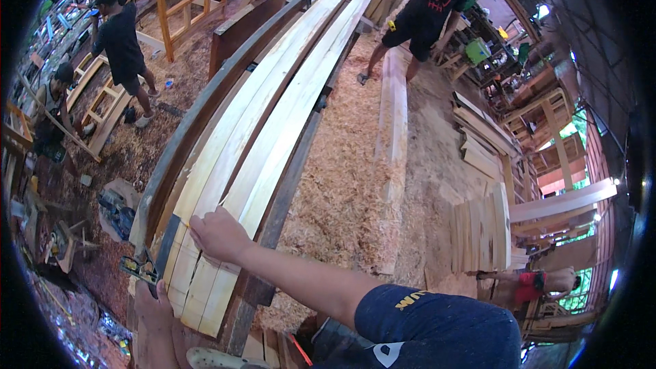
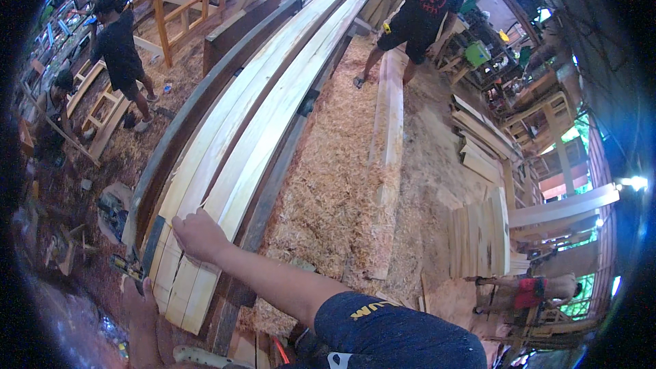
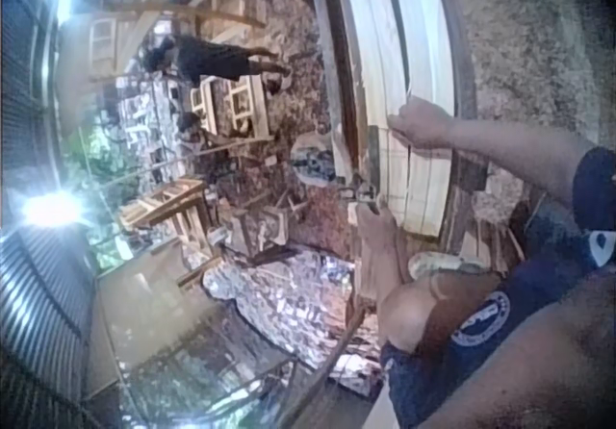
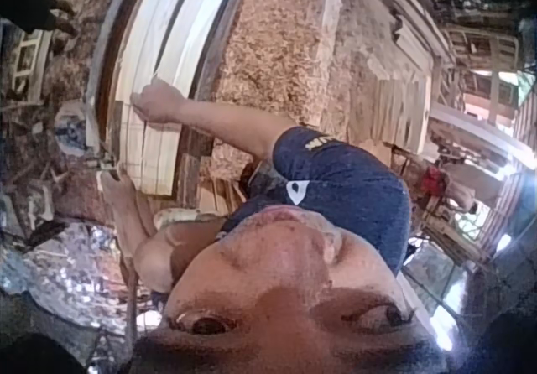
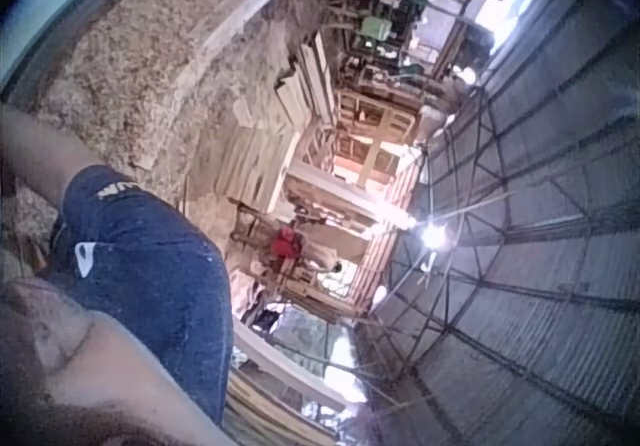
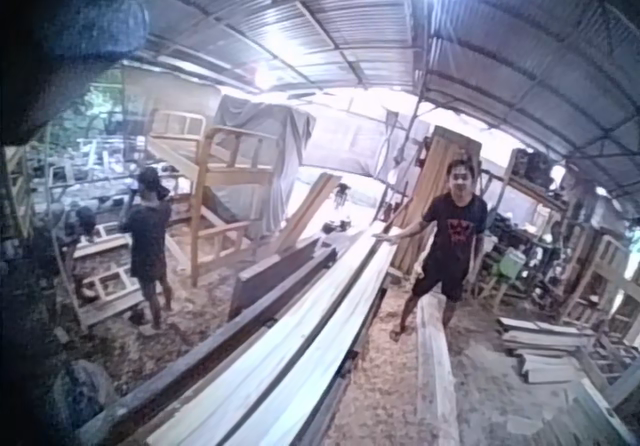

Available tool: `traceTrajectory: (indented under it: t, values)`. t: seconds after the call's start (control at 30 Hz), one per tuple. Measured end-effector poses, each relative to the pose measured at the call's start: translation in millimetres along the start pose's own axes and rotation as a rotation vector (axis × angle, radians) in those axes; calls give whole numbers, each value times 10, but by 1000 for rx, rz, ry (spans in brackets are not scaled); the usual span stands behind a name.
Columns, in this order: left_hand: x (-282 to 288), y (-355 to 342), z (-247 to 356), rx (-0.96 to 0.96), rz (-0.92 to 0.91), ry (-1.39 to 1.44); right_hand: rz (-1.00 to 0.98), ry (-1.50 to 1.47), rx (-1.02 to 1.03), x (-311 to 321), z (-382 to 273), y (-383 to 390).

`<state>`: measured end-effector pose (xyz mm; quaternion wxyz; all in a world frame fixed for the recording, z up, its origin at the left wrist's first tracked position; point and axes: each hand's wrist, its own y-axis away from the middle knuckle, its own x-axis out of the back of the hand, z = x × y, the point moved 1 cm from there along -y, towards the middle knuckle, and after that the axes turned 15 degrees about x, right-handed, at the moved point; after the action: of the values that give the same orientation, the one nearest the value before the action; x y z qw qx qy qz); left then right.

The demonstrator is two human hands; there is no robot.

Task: The person positions a combination square on wooden planks and marks lines across them using a pencil.

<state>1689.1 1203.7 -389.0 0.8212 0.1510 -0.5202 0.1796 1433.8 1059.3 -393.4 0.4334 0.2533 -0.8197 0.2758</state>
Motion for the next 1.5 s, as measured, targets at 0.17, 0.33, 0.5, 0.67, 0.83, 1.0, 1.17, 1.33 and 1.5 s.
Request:
traceTrajectory:
  t: [0.17, 0.33, 0.5, 0.67, 0.83, 1.0, 1.17, 1.33, 1.5]
  values:
    - [-23, 20, -57, 6, -16, 24, 26, -57, 19, 12, -32, 9]
    - [200, -48, 236, 318, -252, -211, 47, -23, 22, -27, -4, 9]
    - [-54, 3, -74, 8, 65, -113, 1, -40, 11, 1, 6, -14]
    - [-86, -22, -146, -93, 164, -106, -69, -97, -32, -3, 4, -43]
    - [-84, 8, -131, 15, -17, -70, -12, -24, -4, -42, 19, 27]
    - [-85, 13, -102, -52, 104, -61, -29, -39, 17, 23, -24, 3]
    - [-25, -32, -98, -8, 13, -28, -51, -49, -9, 59, -43, -36]
    - [-40, 3, -75, -115, 149, -98, -38, -66, 10, 65, -26, -20]
    - [-12, 14, 32, -59, 89, -67, -15, -40, 15, 29, 7, 8]
